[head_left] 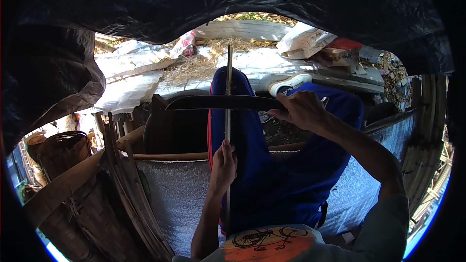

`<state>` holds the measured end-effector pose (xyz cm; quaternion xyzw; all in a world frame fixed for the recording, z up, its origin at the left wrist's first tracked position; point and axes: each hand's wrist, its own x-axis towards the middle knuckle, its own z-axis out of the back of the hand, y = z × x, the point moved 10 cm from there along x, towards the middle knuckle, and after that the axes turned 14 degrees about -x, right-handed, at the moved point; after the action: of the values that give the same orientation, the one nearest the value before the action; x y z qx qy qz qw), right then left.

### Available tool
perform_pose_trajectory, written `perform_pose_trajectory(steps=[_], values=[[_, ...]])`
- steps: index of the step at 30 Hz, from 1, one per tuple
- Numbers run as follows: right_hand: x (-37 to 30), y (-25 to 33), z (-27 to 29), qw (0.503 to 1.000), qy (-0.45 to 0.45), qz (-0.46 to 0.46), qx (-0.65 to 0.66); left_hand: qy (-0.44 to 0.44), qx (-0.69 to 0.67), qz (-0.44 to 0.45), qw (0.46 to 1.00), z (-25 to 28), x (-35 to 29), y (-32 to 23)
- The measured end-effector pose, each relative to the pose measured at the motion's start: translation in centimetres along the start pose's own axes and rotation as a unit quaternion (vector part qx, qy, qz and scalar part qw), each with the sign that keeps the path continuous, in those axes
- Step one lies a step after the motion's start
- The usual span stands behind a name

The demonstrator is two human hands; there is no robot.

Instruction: Shaving and smoothing a strip of bamboo or wood using a machete and a small knife.

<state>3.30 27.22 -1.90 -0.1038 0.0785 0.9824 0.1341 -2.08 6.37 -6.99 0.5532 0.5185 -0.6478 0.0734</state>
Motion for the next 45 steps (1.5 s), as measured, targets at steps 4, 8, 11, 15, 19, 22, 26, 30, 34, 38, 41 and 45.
perform_pose_trajectory(steps=[4, 8, 11, 15, 19, 22, 26, 30, 34, 38, 41, 45], values=[[-0.4, -0.2, 2.3, 0.998, 0.016, -0.055, 0.031, 0.024, 0.026, -0.091, 0.995, 0.5, 0.0, 0.3], [-2.3, 3.7, 3.4, 0.999, 0.017, 0.029, 0.037, 0.024, -0.021, -0.04, 0.999, 0.6, 0.6, 0.3], [-3.0, 4.7, 2.3, 0.998, 0.042, 0.036, 0.015, 0.03, -0.034, -0.029, 0.999, 0.6, 0.5, 0.4], [-2.9, 4.6, 2.0, 0.998, 0.04, 0.03, 0.024, 0.035, -0.039, -0.034, 0.998, 0.5, 0.3, 0.3], [-2.8, 4.9, 2.6, 0.998, 0.035, 0.043, 0.038, 0.035, -0.029, -0.026, 0.999, 0.2, 0.3, 0.4], [-1.6, 1.1, 0.5, 0.999, 0.026, -0.006, 0.033, 0.015, 0.012, -0.052, 0.998, 0.4, -0.3, 0.5], [-1.2, -0.1, 1.9, 0.998, 0.003, -0.055, 0.037, 0.013, 0.004, -0.069, 0.998, 0.9, 0.4, 0.9], [-2.9, 3.7, 3.1, 0.998, 0.009, 0.017, 0.061, 0.034, -0.024, -0.044, 0.998, 0.6, 0.5, 0.5], [-1.8, 2.6, -0.3, 0.998, 0.03, 0.017, 0.043, 0.023, -0.019, -0.031, 0.999, 0.4, 0.3, 1.0], [-1.7, 3.4, 0.8, 0.999, 0.034, 0.022, 0.015, 0.024, -0.024, -0.042, 0.999, 0.4, 0.4, 0.1], [-3.0, 4.7, 2.4, 0.999, -0.011, 0.037, 0.032, 0.013, -0.015, -0.04, 0.999, 0.9, 0.3, 0.9], [-3.3, 5.5, 2.6, 0.998, 0.022, 0.043, 0.039, 0.017, -0.018, -0.024, 0.999, 0.9, 0.5, 1.2]])
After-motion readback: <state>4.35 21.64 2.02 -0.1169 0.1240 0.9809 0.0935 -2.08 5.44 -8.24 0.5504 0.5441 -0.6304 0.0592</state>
